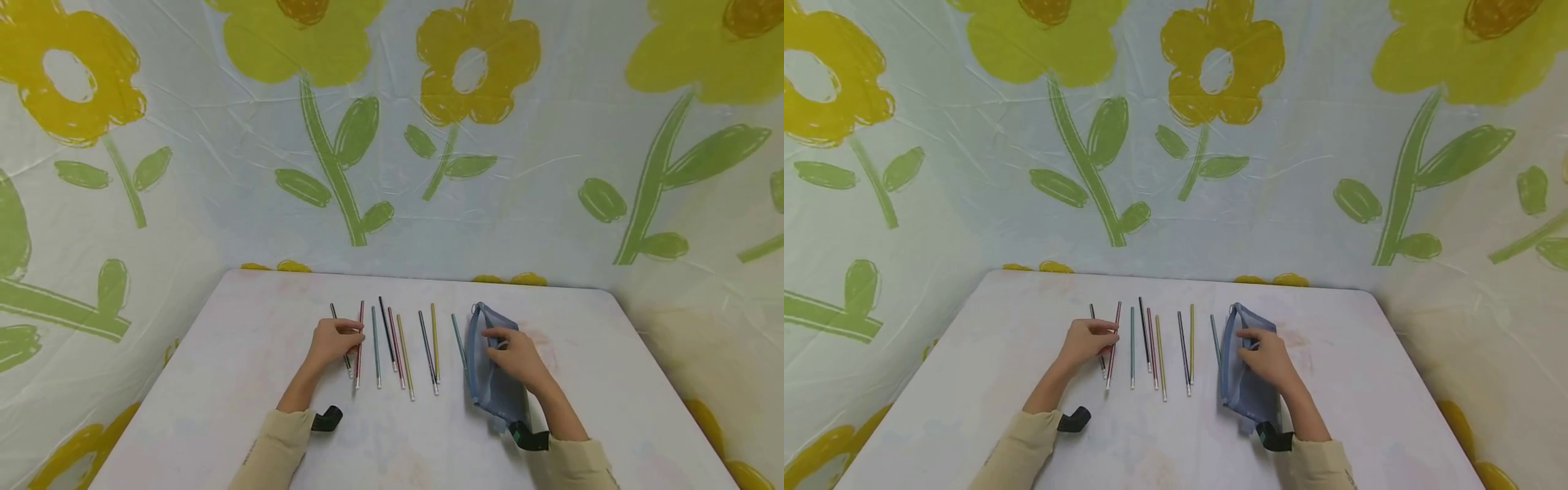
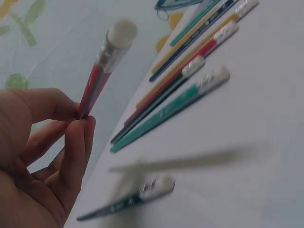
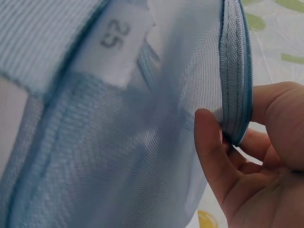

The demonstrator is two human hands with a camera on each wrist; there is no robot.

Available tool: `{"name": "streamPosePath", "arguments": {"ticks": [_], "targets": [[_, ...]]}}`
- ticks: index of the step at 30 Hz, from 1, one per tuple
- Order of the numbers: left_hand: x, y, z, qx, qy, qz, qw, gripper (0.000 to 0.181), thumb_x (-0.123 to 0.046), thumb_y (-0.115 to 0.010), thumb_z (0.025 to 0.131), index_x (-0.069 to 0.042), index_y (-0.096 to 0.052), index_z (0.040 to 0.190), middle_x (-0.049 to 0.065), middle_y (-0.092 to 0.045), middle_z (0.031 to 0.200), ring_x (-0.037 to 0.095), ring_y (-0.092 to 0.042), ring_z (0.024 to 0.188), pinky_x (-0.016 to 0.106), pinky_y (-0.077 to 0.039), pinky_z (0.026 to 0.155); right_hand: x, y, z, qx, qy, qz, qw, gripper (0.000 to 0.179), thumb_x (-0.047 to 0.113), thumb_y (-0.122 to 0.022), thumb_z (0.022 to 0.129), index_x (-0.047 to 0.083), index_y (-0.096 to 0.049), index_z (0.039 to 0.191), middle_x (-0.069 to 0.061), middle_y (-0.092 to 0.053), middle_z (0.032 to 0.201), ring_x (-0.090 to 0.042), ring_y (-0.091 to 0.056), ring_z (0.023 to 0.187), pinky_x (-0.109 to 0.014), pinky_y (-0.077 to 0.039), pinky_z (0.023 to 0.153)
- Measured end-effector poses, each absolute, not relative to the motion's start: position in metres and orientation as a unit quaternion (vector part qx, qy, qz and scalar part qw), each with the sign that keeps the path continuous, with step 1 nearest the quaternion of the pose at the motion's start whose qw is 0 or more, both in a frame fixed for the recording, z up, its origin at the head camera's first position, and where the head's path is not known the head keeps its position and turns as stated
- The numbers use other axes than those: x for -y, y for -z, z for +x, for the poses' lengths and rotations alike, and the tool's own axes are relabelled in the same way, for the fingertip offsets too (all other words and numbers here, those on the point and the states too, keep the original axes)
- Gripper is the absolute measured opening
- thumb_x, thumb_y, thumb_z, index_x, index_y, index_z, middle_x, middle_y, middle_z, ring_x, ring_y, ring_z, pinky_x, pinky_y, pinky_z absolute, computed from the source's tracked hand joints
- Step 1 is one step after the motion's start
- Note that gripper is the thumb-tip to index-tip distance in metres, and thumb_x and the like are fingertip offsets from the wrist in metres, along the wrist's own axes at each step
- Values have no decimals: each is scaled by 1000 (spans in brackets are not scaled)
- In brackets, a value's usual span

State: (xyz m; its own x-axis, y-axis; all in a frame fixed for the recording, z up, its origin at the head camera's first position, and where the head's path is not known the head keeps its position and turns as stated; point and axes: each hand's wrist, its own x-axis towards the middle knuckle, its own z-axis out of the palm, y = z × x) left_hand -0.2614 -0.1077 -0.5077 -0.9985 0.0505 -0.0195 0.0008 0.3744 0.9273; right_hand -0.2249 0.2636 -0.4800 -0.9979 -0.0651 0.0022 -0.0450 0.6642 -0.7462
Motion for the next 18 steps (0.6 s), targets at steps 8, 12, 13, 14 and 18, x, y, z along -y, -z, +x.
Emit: {"name": "streamPosePath", "arguments": {"ticks": [8, 12, 13, 14, 18], "targets": [[71, 506, -264, -792, -606, 51, 51, 21, -6, -73, 84, 1, -73, 104, 6, -71, 82, 16, -67, 63, 32, -57, 59, -262, 481, -224, -898, 438, -25, 25, 38, -2, -60, 86, -6, -62, 123, -23, -61, 115, -20, -58, 73, -31, -53, 58], [53, 504, -265, -783, -615, 66, 60, 21, -6, -73, 85, 2, -73, 104, 4, -71, 81, 15, -66, 62, 31, -56, 58, -261, 479, -222, -899, 437, -23, 24, 37, -2, -61, 86, -5, -62, 123, -22, -61, 114, -20, -58, 74, -31, -53, 58], [49, 503, -265, -784, -614, 69, 62, 21, -6, -73, 85, 2, -73, 104, 4, -71, 80, 15, -66, 62, 30, -56, 58, -260, 479, -222, -899, 437, -23, 24, 37, -2, -61, 86, -5, -62, 123, -21, -61, 114, -20, -58, 74, -31, -53, 59], [45, 502, -265, -785, -612, 73, 61, 21, -6, -73, 85, 2, -73, 104, 3, -70, 80, 15, -66, 61, 30, -56, 57, -260, 478, -221, -899, 436, -23, 24, 37, -2, -61, 86, -5, -62, 123, -21, -61, 114, -20, -58, 73, -31, -53, 59], [28, 500, -264, -790, -603, 83, 66, 22, -8, -73, 84, 1, -73, 104, 1, -70, 78, 15, -66, 60, 29, -55, 56, -260, 479, -220, -900, 434, -23, 25, 37, -2, -61, 87, -5, -62, 123, -22, -62, 113, -19, -58, 72, -31, -53, 58]]}}
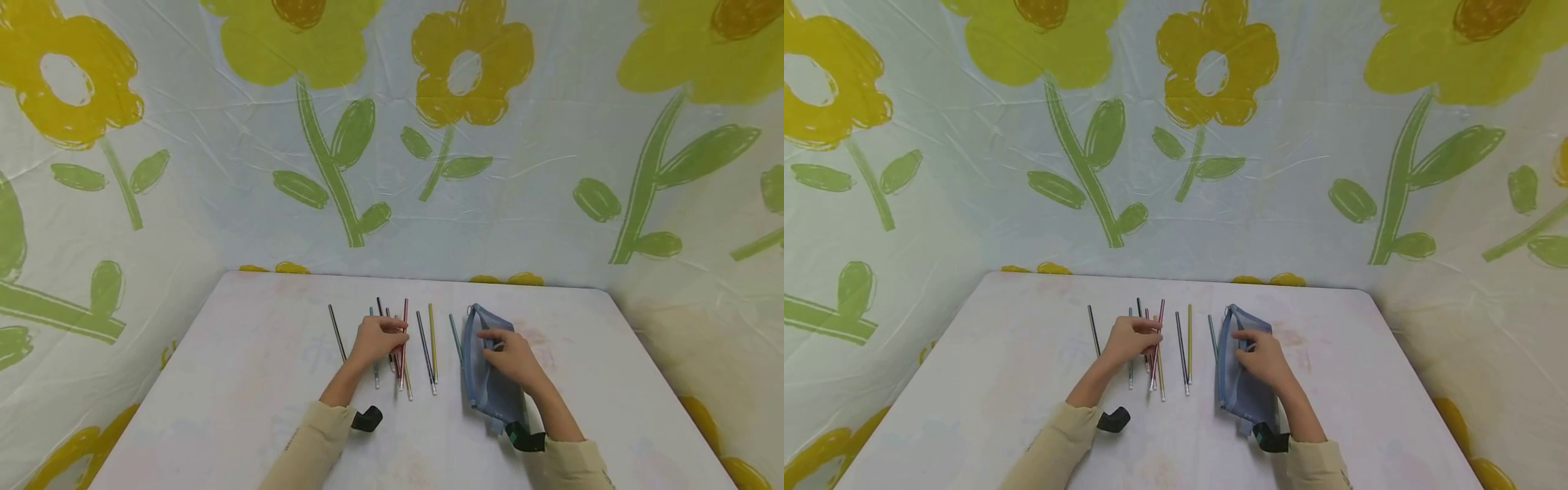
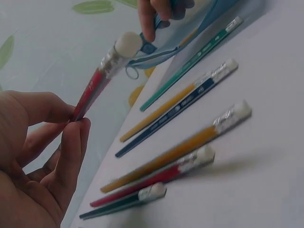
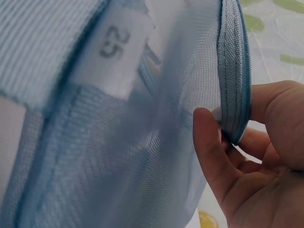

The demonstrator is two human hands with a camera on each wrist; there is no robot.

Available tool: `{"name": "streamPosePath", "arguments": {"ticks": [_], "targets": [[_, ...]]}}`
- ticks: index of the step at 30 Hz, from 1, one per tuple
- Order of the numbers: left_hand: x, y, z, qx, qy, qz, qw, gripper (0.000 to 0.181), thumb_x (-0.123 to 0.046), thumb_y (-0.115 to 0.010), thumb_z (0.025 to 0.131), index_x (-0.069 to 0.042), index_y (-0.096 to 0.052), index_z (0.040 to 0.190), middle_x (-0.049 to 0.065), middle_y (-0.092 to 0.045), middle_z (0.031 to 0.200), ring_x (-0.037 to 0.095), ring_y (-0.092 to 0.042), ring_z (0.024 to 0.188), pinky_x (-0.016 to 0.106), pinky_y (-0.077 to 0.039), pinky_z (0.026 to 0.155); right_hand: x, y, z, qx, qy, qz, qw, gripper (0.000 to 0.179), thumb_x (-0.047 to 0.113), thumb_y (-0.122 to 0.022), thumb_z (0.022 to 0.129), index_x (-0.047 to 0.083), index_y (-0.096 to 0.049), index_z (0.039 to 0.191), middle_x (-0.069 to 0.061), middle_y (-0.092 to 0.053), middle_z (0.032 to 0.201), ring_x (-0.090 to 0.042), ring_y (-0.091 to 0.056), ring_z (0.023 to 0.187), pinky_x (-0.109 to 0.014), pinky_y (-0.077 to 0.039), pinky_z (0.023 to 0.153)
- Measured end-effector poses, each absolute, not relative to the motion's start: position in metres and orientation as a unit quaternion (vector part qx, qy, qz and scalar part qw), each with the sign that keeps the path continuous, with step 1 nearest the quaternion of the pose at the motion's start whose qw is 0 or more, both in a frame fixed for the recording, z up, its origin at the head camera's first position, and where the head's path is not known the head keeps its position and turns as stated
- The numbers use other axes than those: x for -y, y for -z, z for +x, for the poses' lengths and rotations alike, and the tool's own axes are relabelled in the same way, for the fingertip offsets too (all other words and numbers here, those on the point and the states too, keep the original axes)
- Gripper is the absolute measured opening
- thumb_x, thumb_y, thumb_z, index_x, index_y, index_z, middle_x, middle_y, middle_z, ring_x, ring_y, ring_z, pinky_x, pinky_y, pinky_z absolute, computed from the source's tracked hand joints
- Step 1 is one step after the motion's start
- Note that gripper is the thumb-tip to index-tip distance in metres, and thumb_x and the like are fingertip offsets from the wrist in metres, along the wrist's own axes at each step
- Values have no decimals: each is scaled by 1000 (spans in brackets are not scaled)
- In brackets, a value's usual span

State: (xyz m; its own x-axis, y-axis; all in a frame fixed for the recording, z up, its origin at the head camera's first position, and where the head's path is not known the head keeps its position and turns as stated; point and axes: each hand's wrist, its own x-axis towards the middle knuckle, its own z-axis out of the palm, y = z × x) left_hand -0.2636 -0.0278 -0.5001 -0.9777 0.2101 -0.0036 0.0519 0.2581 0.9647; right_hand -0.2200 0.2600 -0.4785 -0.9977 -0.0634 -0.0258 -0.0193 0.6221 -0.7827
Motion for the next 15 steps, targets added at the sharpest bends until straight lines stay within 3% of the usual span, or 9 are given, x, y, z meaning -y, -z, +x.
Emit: {"name": "streamPosePath", "arguments": {"ticks": [15], "targets": [[-22, 499, -256, -762, -631, 102, 108, 22, -8, -75, 82, 0, -74, 103, 0, -71, 77, 14, -66, 58, 33, -56, 57, -258, 477, -217, -900, 434, -19, 32, 37, -1, -60, 87, -6, -62, 123, -23, -63, 110, -18, -59, 68, -31, -52, 56]]}}
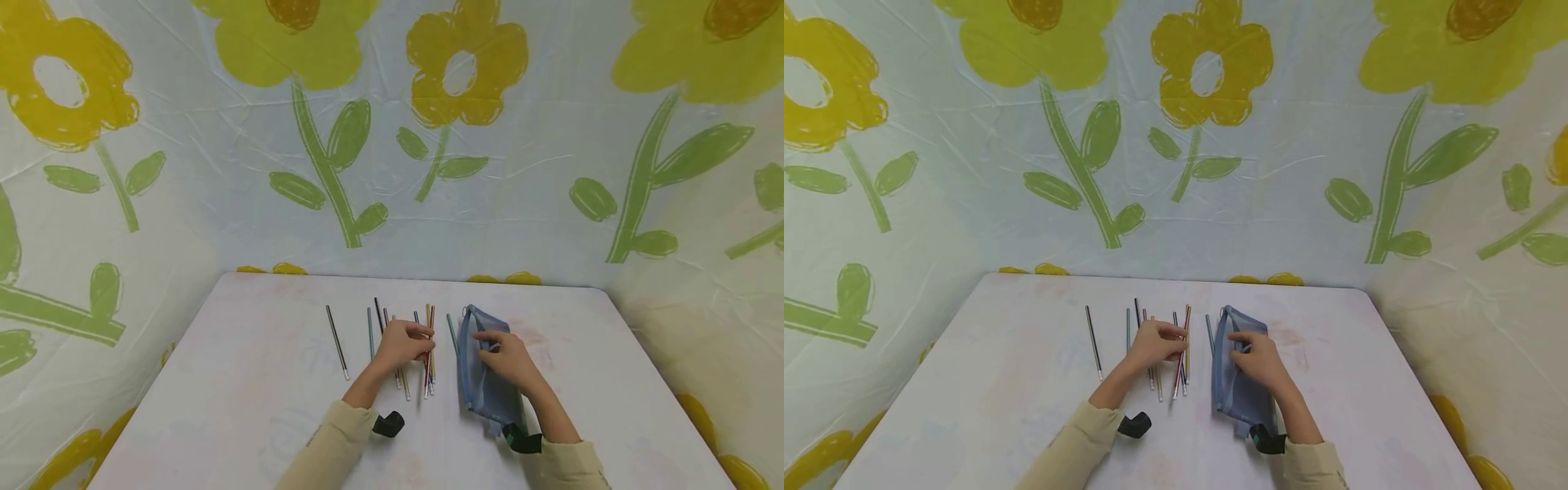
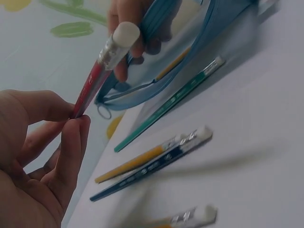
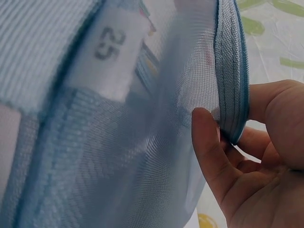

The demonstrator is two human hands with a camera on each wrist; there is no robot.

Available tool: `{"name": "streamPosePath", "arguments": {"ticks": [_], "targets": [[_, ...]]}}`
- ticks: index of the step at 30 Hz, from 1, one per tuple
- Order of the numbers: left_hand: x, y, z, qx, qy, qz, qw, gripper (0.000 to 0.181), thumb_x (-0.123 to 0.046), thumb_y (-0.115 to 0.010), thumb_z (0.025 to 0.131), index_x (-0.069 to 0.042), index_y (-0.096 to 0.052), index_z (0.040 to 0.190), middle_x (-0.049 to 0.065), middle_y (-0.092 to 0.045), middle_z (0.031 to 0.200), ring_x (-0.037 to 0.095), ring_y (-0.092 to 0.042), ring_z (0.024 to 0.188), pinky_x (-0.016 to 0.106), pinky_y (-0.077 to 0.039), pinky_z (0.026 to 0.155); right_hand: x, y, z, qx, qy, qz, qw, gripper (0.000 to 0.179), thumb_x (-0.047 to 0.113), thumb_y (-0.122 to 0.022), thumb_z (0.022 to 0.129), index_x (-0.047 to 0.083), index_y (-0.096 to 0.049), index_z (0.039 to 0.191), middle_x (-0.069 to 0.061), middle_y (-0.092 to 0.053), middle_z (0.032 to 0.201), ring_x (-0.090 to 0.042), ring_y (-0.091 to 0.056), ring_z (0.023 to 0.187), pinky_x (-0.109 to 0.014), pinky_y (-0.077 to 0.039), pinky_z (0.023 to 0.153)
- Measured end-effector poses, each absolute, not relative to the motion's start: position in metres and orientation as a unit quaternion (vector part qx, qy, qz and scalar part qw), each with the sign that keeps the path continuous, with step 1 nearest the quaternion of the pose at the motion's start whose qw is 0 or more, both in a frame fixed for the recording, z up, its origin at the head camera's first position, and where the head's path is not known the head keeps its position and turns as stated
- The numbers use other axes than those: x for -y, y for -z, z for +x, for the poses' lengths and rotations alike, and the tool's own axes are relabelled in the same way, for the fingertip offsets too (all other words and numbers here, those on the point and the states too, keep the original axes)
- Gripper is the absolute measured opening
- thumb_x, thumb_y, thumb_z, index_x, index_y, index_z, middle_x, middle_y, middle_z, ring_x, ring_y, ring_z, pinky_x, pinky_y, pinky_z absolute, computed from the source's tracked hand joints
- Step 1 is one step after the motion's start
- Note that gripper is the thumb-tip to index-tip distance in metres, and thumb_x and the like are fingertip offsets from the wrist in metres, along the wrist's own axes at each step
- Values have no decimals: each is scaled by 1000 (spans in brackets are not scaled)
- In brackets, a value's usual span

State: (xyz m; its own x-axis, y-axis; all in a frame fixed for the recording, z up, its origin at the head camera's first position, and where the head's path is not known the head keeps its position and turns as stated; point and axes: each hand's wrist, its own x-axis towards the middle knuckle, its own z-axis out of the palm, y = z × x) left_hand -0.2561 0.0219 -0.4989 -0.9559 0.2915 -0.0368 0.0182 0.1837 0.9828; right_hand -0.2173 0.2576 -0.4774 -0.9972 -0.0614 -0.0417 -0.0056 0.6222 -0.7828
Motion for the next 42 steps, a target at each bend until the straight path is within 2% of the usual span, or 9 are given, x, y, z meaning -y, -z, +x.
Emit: {"name": "streamPosePath", "arguments": {"ticks": [5, 23, 28, 32, 42], "targets": [[-41, 500, -254, -755, -637, 101, 119, 21, -6, -75, 81, 2, -74, 101, 0, -71, 74, 12, -65, 55, 27, -54, 53, -256, 478, -218, -905, 425, -15, 27, 36, 0, -62, 86, -4, -64, 122, -18, -65, 102, -18, -59, 63, -32, -50, 54], [-71, 504, -252, -735, -651, 117, 150, 19, -4, -73, 82, -1, -75, 101, 0, -71, 76, 15, -67, 58, 35, -57, 57, -259, 483, -217, -896, 443, -15, 18, 34, -1, -63, 84, -3, -65, 118, -18, -66, 99, -18, -60, 61, -31, -51, 53], [-78, 504, -254, -738, -647, 126, 148, 15, -4, -75, 81, -4, -77, 95, 1, -70, 71, 14, -65, 55, 30, -56, 54, -260, 483, -217, -891, 454, -26, 15, 33, -2, -63, 84, -2, -65, 117, -15, -67, 91, -18, -60, 57, -31, -50, 52], [-83, 506, -253, -738, -645, 127, 153, 13, -4, -76, 81, -6, -77, 93, 0, -69, 69, 12, -64, 54, 25, -53, 51, -261, 483, -217, -890, 454, -31, 19, 33, -2, -63, 85, -3, -64, 118, -15, -67, 92, -18, -60, 58, -31, -49, 51], [-93, 512, -255, -763, -627, 124, 100, 12, -5, -77, 80, -6, -77, 92, -4, -67, 67, 9, -63, 53, 24, -52, 50, -260, 482, -218, -896, 443, -16, 17, 29, -1, -63, 85, -2, -65, 114, -18, -65, 103, -19, -61, 63, -32, -51, 55]]}}
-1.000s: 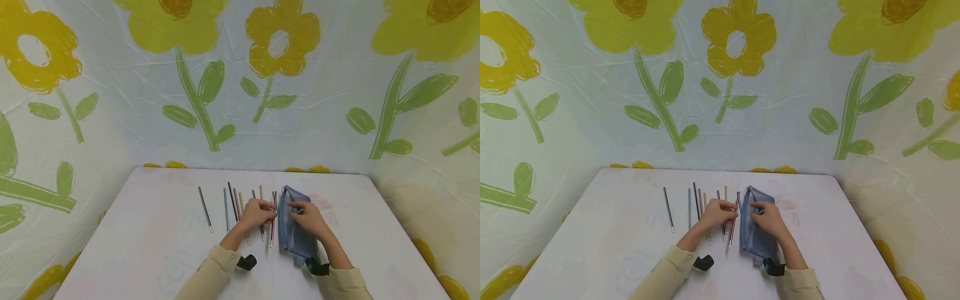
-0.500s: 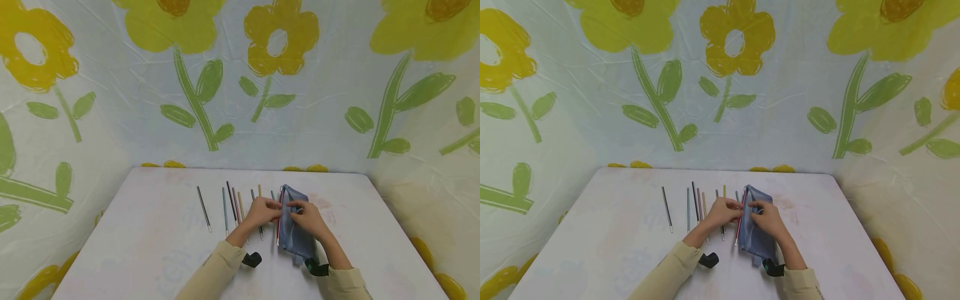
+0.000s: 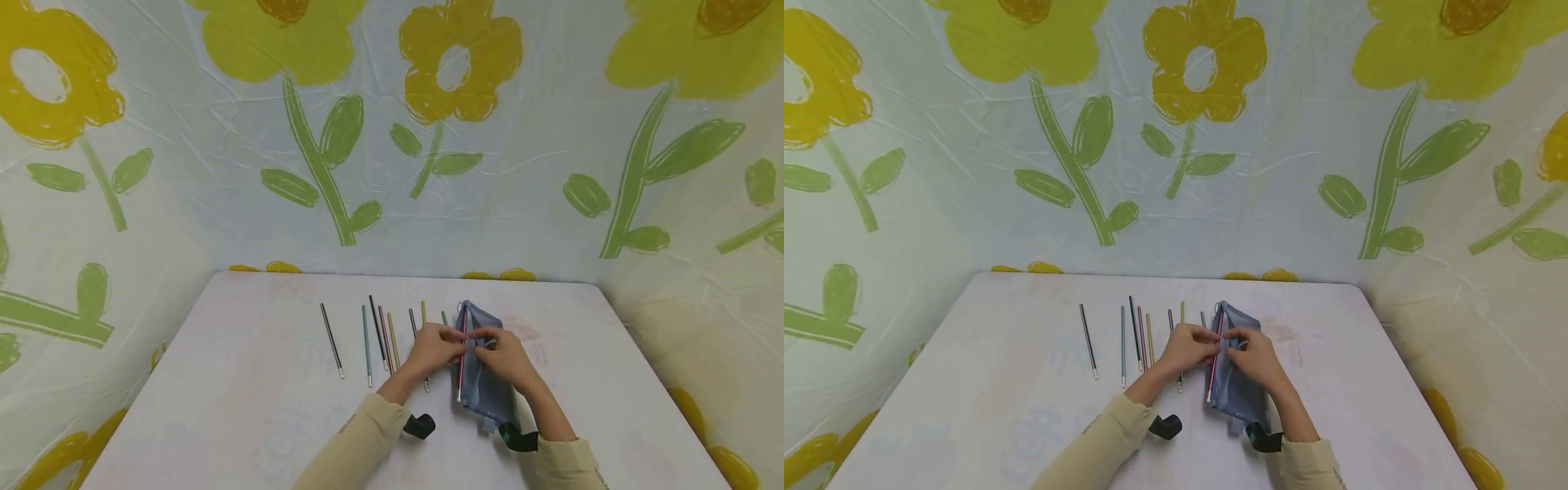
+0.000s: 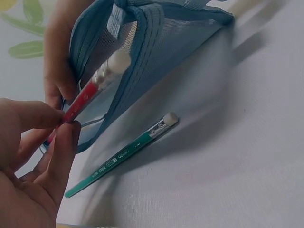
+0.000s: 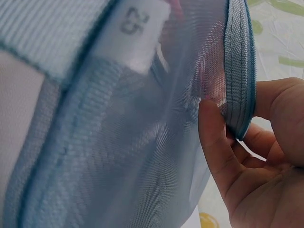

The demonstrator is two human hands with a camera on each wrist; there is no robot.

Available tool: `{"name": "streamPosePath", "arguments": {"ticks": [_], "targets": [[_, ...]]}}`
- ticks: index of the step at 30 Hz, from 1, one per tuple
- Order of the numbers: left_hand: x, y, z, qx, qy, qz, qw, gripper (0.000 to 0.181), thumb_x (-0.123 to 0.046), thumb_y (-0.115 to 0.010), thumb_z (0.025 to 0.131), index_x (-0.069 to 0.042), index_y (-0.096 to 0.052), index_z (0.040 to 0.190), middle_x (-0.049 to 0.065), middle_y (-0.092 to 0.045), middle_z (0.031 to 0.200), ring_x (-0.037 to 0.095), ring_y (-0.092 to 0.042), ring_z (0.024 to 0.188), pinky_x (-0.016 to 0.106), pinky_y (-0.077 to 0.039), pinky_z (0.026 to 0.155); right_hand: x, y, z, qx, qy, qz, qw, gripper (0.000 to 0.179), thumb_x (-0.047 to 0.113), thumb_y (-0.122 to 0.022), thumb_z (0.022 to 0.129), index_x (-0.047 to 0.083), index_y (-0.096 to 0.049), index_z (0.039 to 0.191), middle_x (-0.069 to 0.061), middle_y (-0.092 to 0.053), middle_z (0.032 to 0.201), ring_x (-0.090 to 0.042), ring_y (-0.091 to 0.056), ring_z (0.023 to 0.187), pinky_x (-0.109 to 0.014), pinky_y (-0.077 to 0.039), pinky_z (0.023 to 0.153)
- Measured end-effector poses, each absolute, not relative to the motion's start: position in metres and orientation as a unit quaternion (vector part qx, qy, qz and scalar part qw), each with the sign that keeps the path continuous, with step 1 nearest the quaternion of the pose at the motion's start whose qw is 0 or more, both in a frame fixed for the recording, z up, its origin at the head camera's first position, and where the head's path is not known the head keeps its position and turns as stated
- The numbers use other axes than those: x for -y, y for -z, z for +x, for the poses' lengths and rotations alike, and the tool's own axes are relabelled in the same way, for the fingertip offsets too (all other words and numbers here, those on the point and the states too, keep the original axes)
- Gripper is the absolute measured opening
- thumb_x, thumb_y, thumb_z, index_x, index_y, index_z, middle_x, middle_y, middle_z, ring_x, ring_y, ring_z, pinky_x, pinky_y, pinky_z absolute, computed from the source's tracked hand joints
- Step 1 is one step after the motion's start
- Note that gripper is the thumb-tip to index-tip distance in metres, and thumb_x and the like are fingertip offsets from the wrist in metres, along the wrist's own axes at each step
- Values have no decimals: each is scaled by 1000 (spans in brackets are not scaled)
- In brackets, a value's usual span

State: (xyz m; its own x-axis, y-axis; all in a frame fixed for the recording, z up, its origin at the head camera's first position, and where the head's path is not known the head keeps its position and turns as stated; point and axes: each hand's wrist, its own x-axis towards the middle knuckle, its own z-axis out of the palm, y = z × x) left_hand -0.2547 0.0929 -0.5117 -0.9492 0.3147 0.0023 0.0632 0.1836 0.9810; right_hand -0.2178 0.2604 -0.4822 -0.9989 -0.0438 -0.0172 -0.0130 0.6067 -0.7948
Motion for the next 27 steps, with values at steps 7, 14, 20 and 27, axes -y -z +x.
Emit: {"name": "streamPosePath", "arguments": {"ticks": [7, 14, 20, 27], "targets": [[-97, 508, -256, -770, -626, 98, 77, 8, -6, -79, 78, -9, -76, 84, -7, -68, 68, 8, -64, 54, 23, -53, 52, -260, 480, -220, -892, 452, -20, 14, 34, -2, -62, 84, -3, -65, 118, -20, -64, 111, -18, -61, 65, -31, -51, 55], [-103, 509, -253, -772, -629, 72, 60, 9, -5, -80, 76, -12, -74, 80, -7, -67, 67, 8, -64, 54, 24, -53, 51, -259, 480, -219, -894, 448, -16, 17, 40, -1, -61, 82, -1, -64, 121, -16, -65, 106, -19, -59, 62, -31, -46, 51], [-107, 508, -251, -767, -637, 54, 62, 12, -5, -80, 76, -10, -73, 84, -5, -68, 66, 9, -64, 53, 24, -52, 50, -259, 480, -219, -892, 451, -14, 12, 40, -2, -61, 82, -2, -64, 122, -15, -66, 100, -18, -58, 62, -30, -45, 50], [-106, 509, -250, -729, -678, 42, 82, 13, 2, -77, 76, -3, -71, 87, 1, -69, 66, 14, -67, 54, 26, -54, 51, -258, 477, -218, -892, 451, -20, 5, 39, -1, -62, 83, -3, -63, 122, -12, -66, 90, -18, -56, 60, -29, -42, 48]]}}
